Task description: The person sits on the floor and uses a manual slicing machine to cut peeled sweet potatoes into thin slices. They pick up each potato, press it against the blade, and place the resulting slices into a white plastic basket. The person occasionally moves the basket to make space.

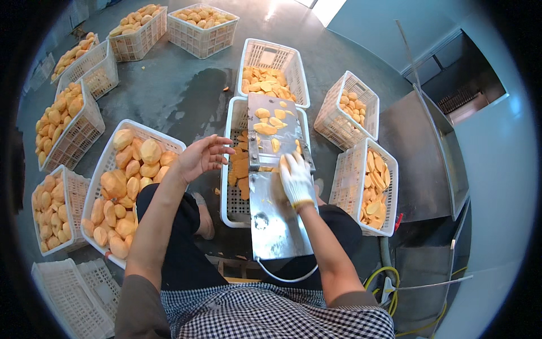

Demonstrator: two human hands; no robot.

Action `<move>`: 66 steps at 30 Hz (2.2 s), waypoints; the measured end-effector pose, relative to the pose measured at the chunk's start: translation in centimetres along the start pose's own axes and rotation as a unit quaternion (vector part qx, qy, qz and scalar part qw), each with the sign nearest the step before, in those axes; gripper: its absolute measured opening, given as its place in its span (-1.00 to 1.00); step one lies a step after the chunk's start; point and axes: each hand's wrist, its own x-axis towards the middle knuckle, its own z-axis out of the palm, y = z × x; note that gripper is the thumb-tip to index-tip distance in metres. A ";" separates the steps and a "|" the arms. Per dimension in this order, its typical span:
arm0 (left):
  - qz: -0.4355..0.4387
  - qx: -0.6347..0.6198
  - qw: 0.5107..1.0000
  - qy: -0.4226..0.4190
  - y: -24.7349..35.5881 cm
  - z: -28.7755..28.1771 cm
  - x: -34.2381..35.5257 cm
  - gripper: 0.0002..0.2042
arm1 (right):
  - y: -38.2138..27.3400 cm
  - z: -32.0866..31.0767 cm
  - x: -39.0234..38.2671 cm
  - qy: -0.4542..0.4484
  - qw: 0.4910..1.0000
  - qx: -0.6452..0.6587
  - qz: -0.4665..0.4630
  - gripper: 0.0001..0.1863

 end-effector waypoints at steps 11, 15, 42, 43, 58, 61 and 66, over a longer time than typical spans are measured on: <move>0.034 0.035 0.994 0.102 2.4 0.2 1.5 -0.66 | -3.5 -4.4 -0.6 -0.059 0.997 0.012 -0.053 -0.58; 0.059 0.024 0.993 0.098 2.4 0.3 2.3 -0.67 | -4.4 -4.3 2.0 -0.122 0.990 -0.036 -0.064 -0.61; 0.280 0.043 0.918 0.279 2.4 -0.3 -4.0 -0.72 | -1.8 7.3 2.8 -0.109 0.979 -0.008 0.172 -0.49; 0.290 0.066 0.904 0.306 1.5 -1.8 -6.4 -0.69 | -1.3 7.7 2.6 -0.104 0.981 -0.027 0.161 -0.48; -0.083 0.374 0.758 0.528 -19.4 -20.3 -24.9 -0.16 | 5.7 15.2 9.0 -0.120 0.988 -0.092 0.029 -0.53; 0.054 -0.100 0.848 0.517 -16.9 -20.0 -27.2 -0.39 | 2.8 12.7 7.8 0.018 0.906 0.347 0.244 -0.55; 0.282 -0.147 0.908 0.272 -4.7 -9.3 -24.9 -0.16 | -8.5 -1.1 8.2 0.086 0.768 0.584 0.248 -0.51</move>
